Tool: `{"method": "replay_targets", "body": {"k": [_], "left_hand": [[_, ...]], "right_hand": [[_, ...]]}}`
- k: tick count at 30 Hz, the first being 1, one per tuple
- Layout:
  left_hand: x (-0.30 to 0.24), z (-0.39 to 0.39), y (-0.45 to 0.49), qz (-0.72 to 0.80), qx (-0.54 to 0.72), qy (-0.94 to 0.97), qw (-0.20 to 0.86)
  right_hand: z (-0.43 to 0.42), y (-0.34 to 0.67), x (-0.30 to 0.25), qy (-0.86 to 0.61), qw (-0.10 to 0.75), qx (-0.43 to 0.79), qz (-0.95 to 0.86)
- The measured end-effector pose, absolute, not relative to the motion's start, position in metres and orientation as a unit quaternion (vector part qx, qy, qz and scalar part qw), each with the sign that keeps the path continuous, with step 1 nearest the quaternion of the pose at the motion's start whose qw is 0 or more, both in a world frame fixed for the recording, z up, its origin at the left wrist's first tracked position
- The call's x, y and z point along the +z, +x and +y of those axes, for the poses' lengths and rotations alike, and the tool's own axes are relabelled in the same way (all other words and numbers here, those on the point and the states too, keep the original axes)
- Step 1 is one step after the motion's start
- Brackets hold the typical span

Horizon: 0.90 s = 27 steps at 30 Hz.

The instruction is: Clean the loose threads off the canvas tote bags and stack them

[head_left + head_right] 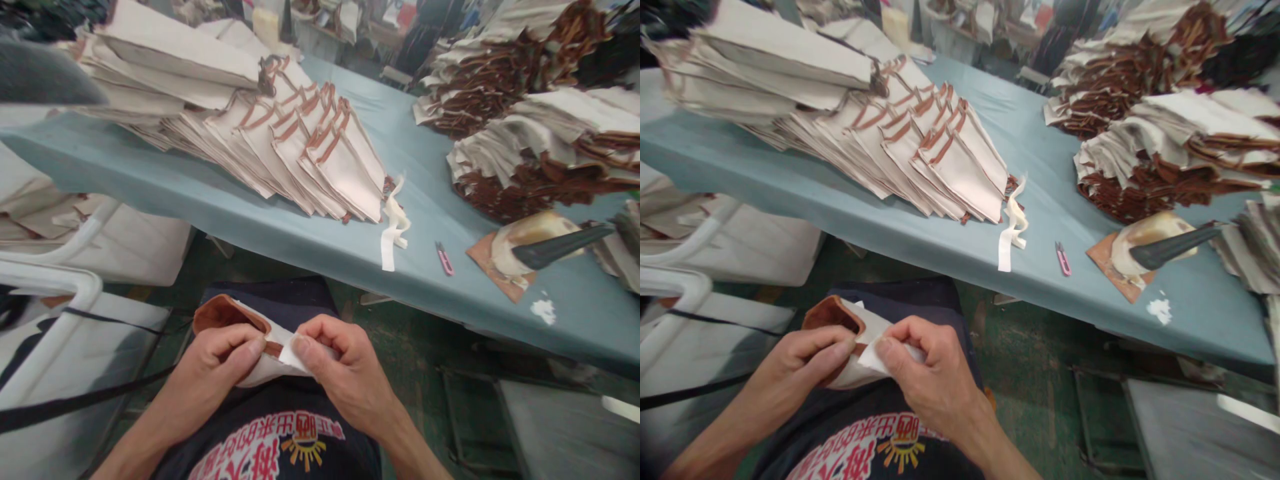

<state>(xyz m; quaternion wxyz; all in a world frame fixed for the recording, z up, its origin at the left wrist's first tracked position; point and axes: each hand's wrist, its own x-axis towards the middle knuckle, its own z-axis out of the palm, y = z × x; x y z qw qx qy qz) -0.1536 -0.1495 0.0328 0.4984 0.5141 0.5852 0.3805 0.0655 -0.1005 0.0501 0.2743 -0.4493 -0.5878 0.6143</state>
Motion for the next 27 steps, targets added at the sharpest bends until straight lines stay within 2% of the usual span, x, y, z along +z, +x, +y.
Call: {"method": "replay_targets", "body": {"k": [4, 7, 12, 27], "left_hand": [[0.038, -0.144, -0.151, 0.538, 0.397, 0.454, 0.588], [0.039, -0.144, -0.148, 0.539, 0.408, 0.407, 0.614], [0.045, -0.146, -0.144, 0.534, 0.425, 0.381, 0.624], [0.050, -0.153, -0.146, 0.533, 0.444, 0.383, 0.610]], "right_hand": [[-0.104, 0.063, 0.071, -0.442, 0.284, 0.585, -0.619], [-0.105, 0.060, 0.081, -0.440, 0.310, 0.544, -0.644], [-0.106, 0.058, 0.087, -0.437, 0.331, 0.513, -0.660], [-0.115, 0.051, 0.080, -0.445, 0.321, 0.425, -0.720]]}}
